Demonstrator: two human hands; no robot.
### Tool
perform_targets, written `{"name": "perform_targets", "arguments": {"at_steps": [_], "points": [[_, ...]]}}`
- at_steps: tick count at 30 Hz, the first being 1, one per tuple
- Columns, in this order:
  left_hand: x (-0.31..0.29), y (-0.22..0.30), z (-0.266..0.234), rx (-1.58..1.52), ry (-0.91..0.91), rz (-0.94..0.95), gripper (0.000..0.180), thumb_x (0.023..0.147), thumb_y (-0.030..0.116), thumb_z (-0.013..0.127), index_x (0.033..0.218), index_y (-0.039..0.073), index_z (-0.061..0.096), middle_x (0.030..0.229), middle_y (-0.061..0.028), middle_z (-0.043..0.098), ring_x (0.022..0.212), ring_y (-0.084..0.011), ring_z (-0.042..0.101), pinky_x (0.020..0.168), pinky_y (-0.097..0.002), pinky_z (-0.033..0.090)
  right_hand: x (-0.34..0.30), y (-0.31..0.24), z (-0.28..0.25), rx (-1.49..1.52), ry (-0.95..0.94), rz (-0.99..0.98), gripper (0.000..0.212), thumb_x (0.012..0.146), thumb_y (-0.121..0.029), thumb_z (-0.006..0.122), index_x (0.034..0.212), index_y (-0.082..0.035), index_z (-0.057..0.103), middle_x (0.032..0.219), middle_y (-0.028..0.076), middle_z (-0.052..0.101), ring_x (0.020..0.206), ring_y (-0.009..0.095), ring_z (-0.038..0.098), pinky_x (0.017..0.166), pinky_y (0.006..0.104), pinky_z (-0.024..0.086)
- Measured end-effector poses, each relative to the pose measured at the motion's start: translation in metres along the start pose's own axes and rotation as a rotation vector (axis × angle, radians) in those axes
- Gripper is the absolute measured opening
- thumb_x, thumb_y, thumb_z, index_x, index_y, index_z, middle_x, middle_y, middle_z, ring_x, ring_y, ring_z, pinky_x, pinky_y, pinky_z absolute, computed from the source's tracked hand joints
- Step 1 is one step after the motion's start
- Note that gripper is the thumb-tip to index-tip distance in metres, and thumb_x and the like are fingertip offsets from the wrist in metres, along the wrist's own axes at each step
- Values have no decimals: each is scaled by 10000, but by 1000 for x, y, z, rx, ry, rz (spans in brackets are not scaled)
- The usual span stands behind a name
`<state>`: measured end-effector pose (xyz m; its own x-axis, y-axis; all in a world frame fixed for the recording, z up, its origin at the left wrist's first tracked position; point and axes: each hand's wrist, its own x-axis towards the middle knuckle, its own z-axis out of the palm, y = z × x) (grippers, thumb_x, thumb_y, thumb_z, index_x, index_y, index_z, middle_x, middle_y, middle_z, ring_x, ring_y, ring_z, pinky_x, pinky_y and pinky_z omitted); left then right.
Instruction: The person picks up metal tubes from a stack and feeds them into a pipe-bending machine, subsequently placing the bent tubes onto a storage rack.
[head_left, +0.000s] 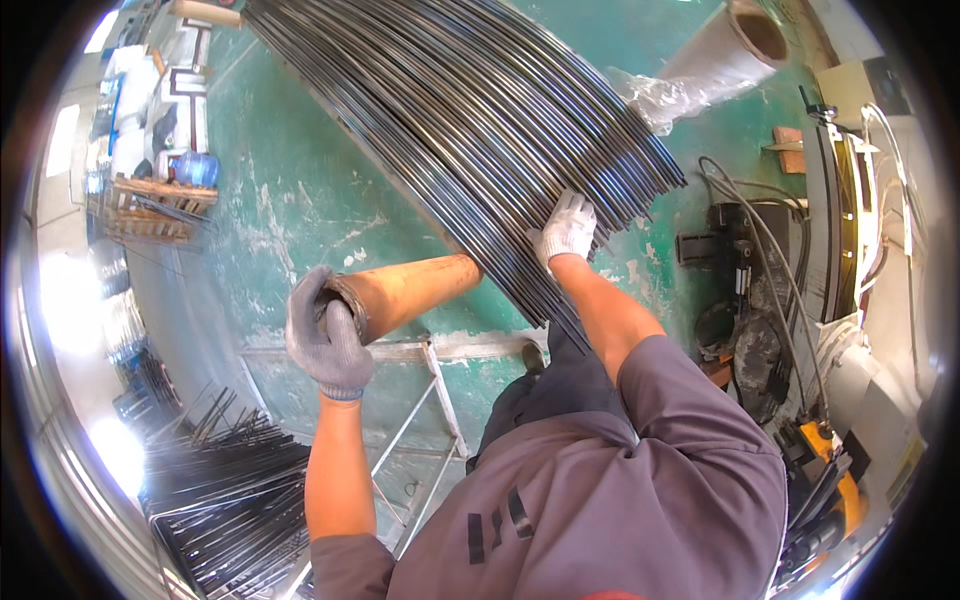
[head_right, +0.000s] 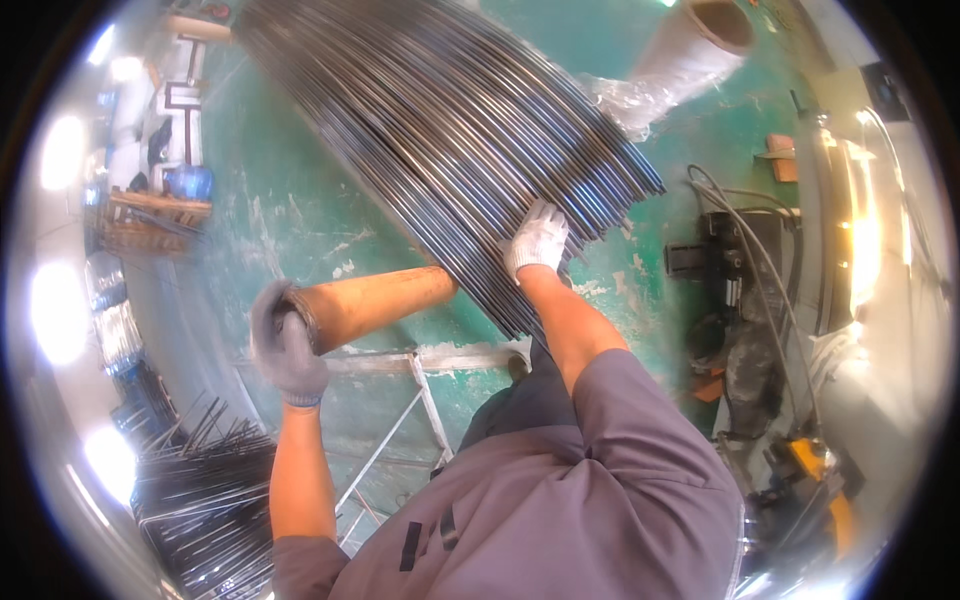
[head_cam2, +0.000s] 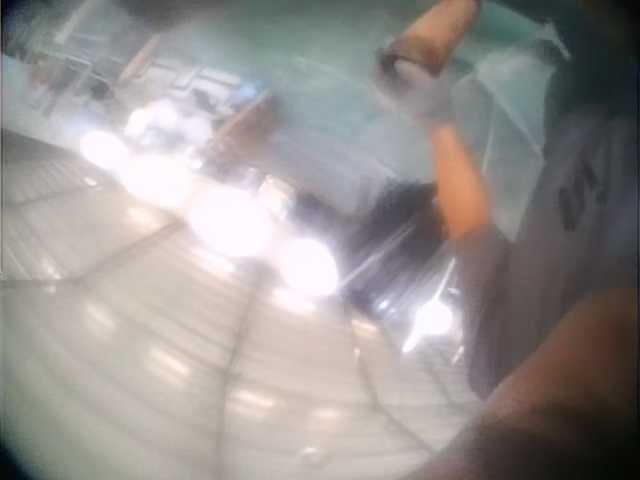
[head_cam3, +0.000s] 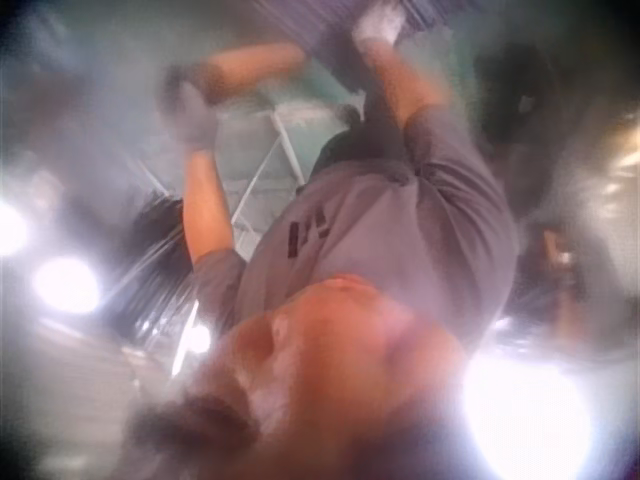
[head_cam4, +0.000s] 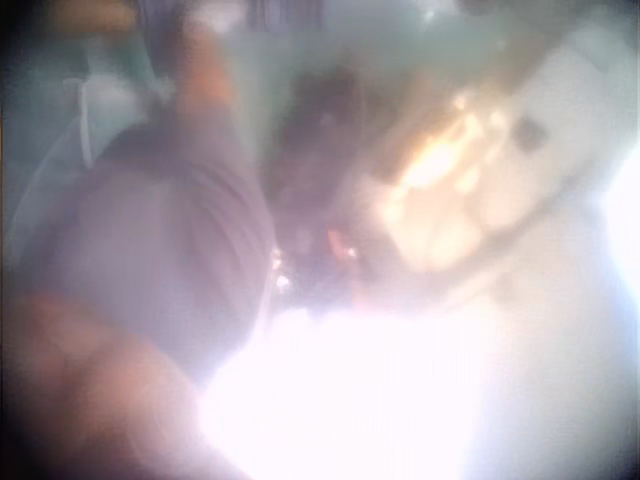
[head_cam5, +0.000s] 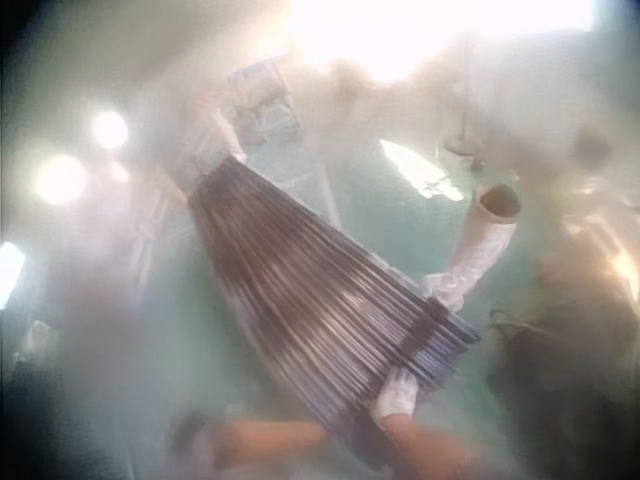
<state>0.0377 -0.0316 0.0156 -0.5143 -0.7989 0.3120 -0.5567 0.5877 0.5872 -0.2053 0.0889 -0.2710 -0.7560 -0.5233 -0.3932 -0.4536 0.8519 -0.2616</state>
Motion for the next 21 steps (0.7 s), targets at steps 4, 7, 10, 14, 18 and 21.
{"name": "perform_targets", "arguments": {"at_steps": [4, 7, 10, 14, 18, 21], "points": [[7, -8, 4, 7, -2, 12, 402, 910, 30, 508, 1257, -70, 682, 1190, -183, 711, 1051, -284, 695, 946, -364, 544, 9, 9, 37, 14, -61, -26, 657, 801, -495, 872, 1190, -30, 619, 1148, 193, 712, 1143, 389, 675, 973, 484, 566], [6, -13, 4, 6, 10, 31, 414, 902, 37, 513, 1264, -73, 681, 1196, -184, 710, 1070, -292, 695, 958, -366, 539, 23, 19, 31, -6, -210, -140, 594, 846, -527, 824, 1142, -37, 667, 1124, 196, 742, 1092, 380, 722, 927, 496, 585], [3, -15, 4, -5, 28, 27, 417, 898, 40, 517, 1264, -72, 683, 1202, -190, 710, 1085, -293, 692, 969, -366, 536, 37, 18, 9, -25, -321, -149, 512, 890, -496, 783, 1089, -29, 717, 1103, 225, 764, 1089, 374, 738, 929, 499, 586], [4, -13, 1, 23, 21, 21, 409, 897, 34, 523, 1257, -73, 686, 1207, -193, 708, 1089, -293, 692, 974, -370, 536, 47, 17, -16, 39, -408, -185, 536, 854, -486, 811, 1099, -11, 769, 1089, 253, 765, 1064, 409, 735, 948, 476, 576], [-2, -14, 4, -20, 79, 37, 412, 886, 17, 521, 1254, -63, 689, 1191, -189, 706, 1075, -295, 693, 963, -375, 542, 60, 36, -13, 249, -540, -194, 551, 814, -416, 887, 1098, 42, 773, 1041, 228, 782, 984, 325, 759, 903, 416, 570], [-4, -11, 4, 6, 94, 40, 419, 871, -6, 521, 1250, -52, 691, 1173, -186, 707, 1054, -299, 698, 951, -378, 547, 63, 49, 0, 462, -572, -117, 621, 832, -360, 902, 1215, 91, 716, 1081, 204, 775, 993, 266, 736, 918, 387, 560]]}}
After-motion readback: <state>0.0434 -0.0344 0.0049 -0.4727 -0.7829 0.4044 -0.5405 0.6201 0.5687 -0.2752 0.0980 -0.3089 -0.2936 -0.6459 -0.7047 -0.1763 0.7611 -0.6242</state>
